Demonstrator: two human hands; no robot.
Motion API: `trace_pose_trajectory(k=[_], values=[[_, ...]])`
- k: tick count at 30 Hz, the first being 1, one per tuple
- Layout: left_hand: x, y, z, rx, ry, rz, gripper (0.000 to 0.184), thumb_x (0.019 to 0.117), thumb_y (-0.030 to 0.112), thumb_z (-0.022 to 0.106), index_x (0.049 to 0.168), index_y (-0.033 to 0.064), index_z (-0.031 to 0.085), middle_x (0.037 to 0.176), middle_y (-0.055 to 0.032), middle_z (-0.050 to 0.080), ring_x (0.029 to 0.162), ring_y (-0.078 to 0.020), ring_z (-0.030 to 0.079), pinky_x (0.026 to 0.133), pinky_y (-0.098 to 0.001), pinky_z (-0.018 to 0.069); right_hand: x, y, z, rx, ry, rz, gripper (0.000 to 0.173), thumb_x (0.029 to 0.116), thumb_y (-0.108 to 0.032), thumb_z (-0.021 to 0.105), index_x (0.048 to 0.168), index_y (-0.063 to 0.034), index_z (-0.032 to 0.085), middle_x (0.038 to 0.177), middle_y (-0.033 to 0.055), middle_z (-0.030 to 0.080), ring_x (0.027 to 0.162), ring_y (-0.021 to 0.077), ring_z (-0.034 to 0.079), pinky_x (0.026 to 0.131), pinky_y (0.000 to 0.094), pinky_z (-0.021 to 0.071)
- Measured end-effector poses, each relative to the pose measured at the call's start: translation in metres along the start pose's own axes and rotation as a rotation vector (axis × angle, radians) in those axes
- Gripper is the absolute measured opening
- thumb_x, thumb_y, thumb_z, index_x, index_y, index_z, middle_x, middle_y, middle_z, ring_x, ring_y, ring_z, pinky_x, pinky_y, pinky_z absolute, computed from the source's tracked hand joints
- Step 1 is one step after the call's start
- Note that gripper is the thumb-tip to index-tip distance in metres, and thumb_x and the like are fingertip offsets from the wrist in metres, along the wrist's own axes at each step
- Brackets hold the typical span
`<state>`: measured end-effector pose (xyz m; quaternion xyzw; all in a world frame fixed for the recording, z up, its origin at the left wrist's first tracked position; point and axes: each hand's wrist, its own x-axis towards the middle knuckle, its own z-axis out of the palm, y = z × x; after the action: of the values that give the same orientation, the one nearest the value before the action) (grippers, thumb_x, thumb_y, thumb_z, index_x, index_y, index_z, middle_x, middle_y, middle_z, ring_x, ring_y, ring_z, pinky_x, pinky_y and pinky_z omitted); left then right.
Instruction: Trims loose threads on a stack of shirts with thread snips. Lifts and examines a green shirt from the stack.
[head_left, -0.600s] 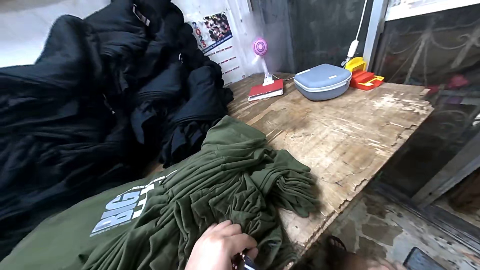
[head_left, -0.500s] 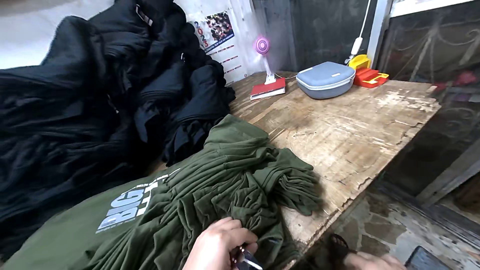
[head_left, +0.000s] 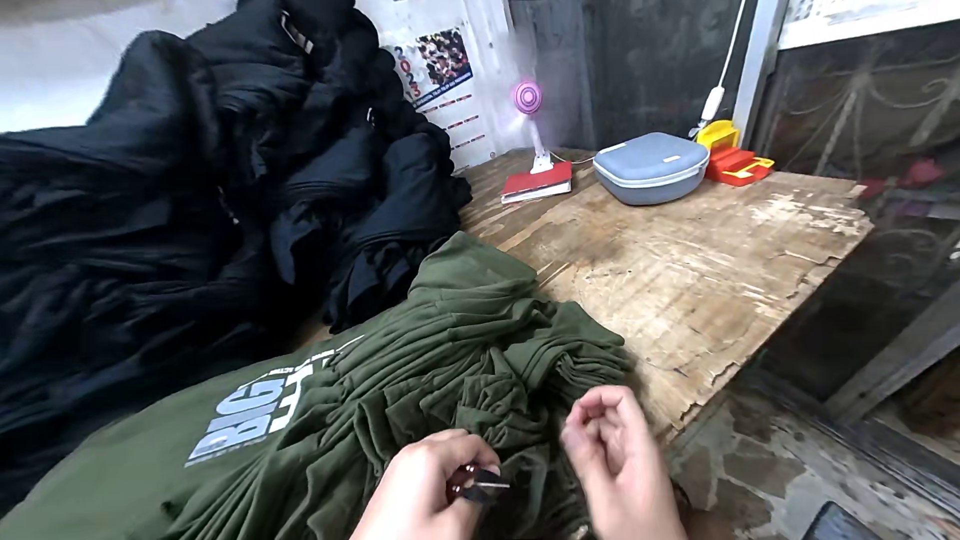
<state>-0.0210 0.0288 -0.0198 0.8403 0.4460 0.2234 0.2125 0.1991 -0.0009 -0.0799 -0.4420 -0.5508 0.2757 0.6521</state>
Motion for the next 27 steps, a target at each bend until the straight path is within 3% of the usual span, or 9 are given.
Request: trace_pose_trajectory(k=[2, 4, 7, 8, 10, 13, 15, 21, 27], values=[[0.001, 0.0, -0.002, -0.009, -0.012, -0.002, 0.013, 0.0894, 0.017, 0.065, 0.092, 0.0144, 0.077, 0.084, 0.0024, 0.069, 0.075, -0.0093, 0.063, 0.067, -0.0348, 0.0531, -0.008, -0.006, 0.001, -0.239, -0.039, -0.097, 0.053, 0.0817, -0.03, 0.087, 0.118, 0.0006, 0.064, 0.108, 0.0087, 0.068, 0.092, 0.0118, 0.068, 0.077, 0.0284, 0.0598], [-0.001, 0.0, -0.002, -0.001, -0.03, 0.015, 0.013, 0.0914, 0.018, 0.065, 0.093, 0.0144, 0.077, 0.084, 0.0022, 0.069, 0.075, -0.0097, 0.063, 0.067, -0.035, 0.053, -0.016, -0.005, 0.011, -0.24, -0.024, -0.132, 0.034, 0.0809, -0.01, 0.084, 0.11, -0.001, 0.07, 0.104, 0.0065, 0.074, 0.095, 0.0129, 0.072, 0.085, 0.031, 0.0626], [0.0, 0.0, -0.003, 0.002, -0.041, 0.027, 0.012, 0.0922, 0.016, 0.065, 0.095, 0.0137, 0.077, 0.085, 0.0014, 0.068, 0.076, -0.0098, 0.063, 0.068, -0.0338, 0.053, -0.004, 0.0, 0.014, 0.077, -0.01, 0.037, 0.022, 0.0929, 0.01, 0.061, 0.111, 0.0011, 0.068, 0.094, 0.0031, 0.076, 0.076, 0.0085, 0.072, 0.069, 0.0253, 0.0629], [0.0, 0.0, -0.003, 0.006, -0.041, 0.014, 0.012, 0.0914, 0.014, 0.065, 0.095, 0.0131, 0.077, 0.085, 0.0008, 0.069, 0.076, -0.0106, 0.063, 0.069, -0.0343, 0.0533, 0.002, 0.001, 0.012, 0.208, -0.012, 0.084, 0.022, 0.0975, 0.008, 0.052, 0.113, 0.0017, 0.066, 0.089, 0.0026, 0.072, 0.064, 0.0056, 0.062, 0.055, 0.0213, 0.0521], [0.001, 0.001, -0.003, 0.015, -0.041, -0.012, 0.012, 0.0899, 0.012, 0.066, 0.095, 0.0129, 0.076, 0.086, 0.001, 0.068, 0.076, -0.011, 0.063, 0.069, -0.0348, 0.0527, 0.007, 0.007, 0.007, 0.316, -0.085, 0.018, 0.018, 0.1008, -0.003, 0.054, 0.116, 0.0027, 0.062, 0.088, 0.001, 0.064, 0.061, 0.0018, 0.051, 0.05, 0.018, 0.042], [0.002, 0.003, -0.003, 0.006, -0.042, -0.043, 0.012, 0.0895, 0.011, 0.066, 0.095, 0.0125, 0.077, 0.085, 0.0006, 0.068, 0.075, -0.0113, 0.062, 0.068, -0.0362, 0.0522, 0.001, 0.014, 0.001, -0.117, -0.121, -0.34, 0.045, 0.0863, -0.041, 0.082, 0.114, -0.0083, 0.07, 0.112, 0.0074, 0.063, 0.099, 0.0101, 0.061, 0.083, 0.0262, 0.054], [0.002, 0.004, -0.003, 0.001, -0.043, -0.061, 0.011, 0.0892, 0.013, 0.066, 0.094, 0.0138, 0.076, 0.084, 0.002, 0.068, 0.074, -0.01, 0.062, 0.067, -0.0351, 0.0517, -0.009, 0.014, 0.0, -0.329, -0.022, -0.482, 0.038, 0.0839, -0.042, 0.084, 0.11, -0.0187, 0.069, 0.112, 0.0042, 0.063, 0.106, 0.0147, 0.061, 0.094, 0.0352, 0.0506], [0.001, 0.003, -0.003, 0.006, -0.035, -0.048, 0.011, 0.0886, 0.013, 0.066, 0.093, 0.0149, 0.077, 0.086, 0.0032, 0.069, 0.075, -0.0087, 0.063, 0.067, -0.0339, 0.0529, -0.03, -0.006, 0.009, -0.663, 0.095, -0.51, 0.029, 0.0901, -0.04, 0.076, 0.11, -0.0232, 0.063, 0.11, 0.0026, 0.062, 0.109, 0.0168, 0.058, 0.102, 0.0375, 0.0414], [-0.004, 0.009, 0.009, 0.129, 0.01, 0.058, 0.012, 0.0886, 0.015, 0.066, 0.094, 0.0152, 0.077, 0.082, -0.0005, 0.068, 0.079, -0.0173, 0.066, 0.071, -0.041, 0.0555, -0.023, 0.011, 0.002, -0.876, 0.201, -0.575, 0.008, 0.0955, -0.039, 0.069, 0.096, -0.0339, 0.075, 0.105, -0.0069, 0.068, 0.111, 0.014, 0.055, 0.103, 0.042, 0.0315]])
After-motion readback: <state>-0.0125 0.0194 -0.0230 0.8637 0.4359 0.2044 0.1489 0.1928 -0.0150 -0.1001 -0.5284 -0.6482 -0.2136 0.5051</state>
